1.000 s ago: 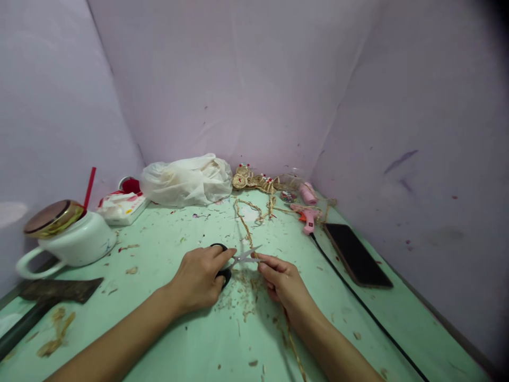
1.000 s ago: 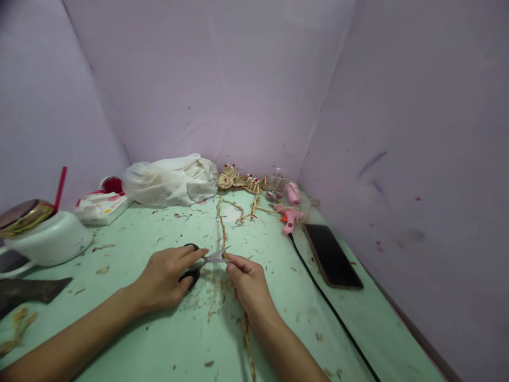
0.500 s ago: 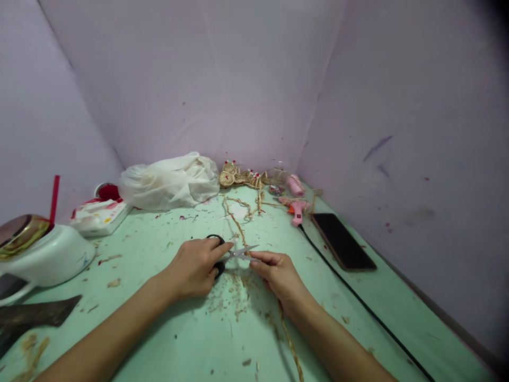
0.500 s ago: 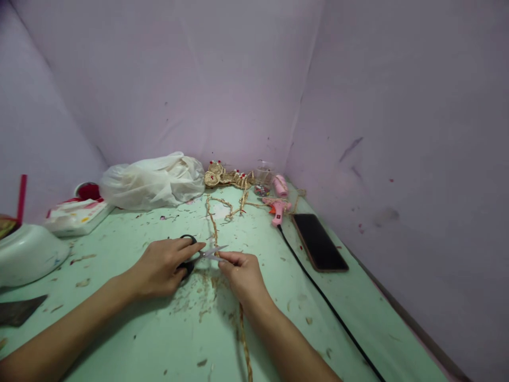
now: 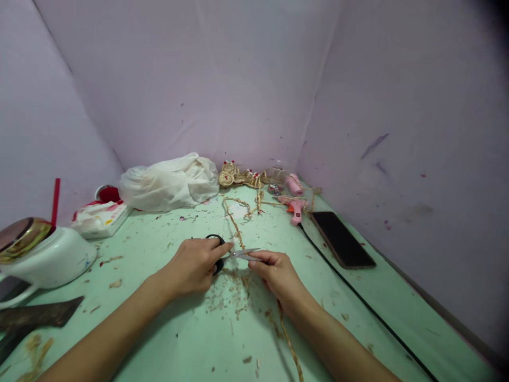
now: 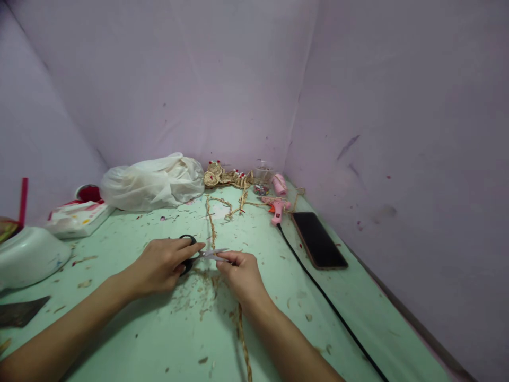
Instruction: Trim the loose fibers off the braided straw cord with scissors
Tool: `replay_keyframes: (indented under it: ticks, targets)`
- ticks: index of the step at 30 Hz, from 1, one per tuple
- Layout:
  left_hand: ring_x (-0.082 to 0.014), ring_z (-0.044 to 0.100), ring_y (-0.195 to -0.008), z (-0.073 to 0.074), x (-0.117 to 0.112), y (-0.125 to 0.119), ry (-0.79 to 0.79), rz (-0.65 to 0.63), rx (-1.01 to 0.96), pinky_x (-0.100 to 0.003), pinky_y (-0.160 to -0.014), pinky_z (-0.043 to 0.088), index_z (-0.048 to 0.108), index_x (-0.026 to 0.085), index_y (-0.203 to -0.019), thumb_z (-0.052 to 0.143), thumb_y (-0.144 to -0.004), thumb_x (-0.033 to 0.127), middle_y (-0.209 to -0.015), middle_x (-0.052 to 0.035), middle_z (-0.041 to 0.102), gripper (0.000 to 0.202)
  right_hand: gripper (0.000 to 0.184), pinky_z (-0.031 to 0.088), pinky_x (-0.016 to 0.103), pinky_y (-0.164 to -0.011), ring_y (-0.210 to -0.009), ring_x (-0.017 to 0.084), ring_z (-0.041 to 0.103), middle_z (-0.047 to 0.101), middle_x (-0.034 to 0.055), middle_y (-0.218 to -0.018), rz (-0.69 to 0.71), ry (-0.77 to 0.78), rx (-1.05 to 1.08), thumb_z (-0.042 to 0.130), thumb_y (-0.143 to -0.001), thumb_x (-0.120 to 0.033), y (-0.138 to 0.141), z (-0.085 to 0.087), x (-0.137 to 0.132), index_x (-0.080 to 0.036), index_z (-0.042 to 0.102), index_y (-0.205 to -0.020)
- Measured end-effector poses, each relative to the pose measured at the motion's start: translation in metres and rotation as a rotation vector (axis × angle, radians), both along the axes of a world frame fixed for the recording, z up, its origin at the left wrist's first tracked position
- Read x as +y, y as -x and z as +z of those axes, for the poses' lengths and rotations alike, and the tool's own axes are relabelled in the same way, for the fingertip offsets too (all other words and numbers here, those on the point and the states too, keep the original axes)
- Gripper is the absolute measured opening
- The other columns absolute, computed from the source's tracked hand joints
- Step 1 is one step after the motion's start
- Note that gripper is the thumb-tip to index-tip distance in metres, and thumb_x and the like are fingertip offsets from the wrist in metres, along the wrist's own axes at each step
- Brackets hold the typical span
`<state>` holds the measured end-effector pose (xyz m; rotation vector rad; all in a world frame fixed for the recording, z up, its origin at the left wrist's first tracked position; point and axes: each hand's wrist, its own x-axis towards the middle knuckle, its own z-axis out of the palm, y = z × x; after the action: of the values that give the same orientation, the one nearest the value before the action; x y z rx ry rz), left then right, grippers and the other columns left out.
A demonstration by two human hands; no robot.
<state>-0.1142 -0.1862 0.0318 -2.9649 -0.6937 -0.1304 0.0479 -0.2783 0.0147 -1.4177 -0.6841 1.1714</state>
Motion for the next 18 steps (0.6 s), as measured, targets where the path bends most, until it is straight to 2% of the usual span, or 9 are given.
replay_keyframes:
  ticks: [9,13,18]
  targets:
    - [-0.0180,0.054,-0.068,-0.0010,0.0024,0.0036,-0.063,-0.033,0.012,-0.027,-0.053,0.037,0.041,0.025,-0.119,0.043,-0.065,0.012,-0.083,-0.0041,0.055,0.055,0.026,0.007,0.023,-0.037,-0.033,0.003,0.016,0.034,-0.0087,-0.037,0.069,0.027,0.095,0.059,-0.057,-0.022,0.0004,0.0028,-0.0009,-0.012,0.069,-0.079]
    - [-0.0174,0.054,-0.065,0.0001,0.0014,0.0033,-0.019,-0.038,0.016,-0.026,-0.052,0.036,0.045,0.025,-0.116,0.044,-0.064,0.011,-0.079,-0.0032,0.056,0.053,0.022,0.006,0.023,-0.037,-0.033,0.003,0.015,0.031,-0.0093,-0.036,0.076,0.018,0.092,0.058,-0.058,-0.021,0.0008,0.0012,-0.0008,-0.011,0.068,-0.075]
    - [-0.0152,0.057,-0.064,-0.0014,0.0024,0.0056,0.092,-0.022,-0.044,-0.023,-0.054,0.037,0.048,0.027,-0.113,0.042,-0.063,0.008,-0.077,-0.0010,0.061,0.054,0.025,0.007,0.022,-0.036,-0.034,0.003,0.014,0.028,-0.0105,-0.039,0.081,0.002,0.123,0.059,-0.058,-0.025,0.0013,-0.0004,-0.0013,-0.012,0.067,-0.079]
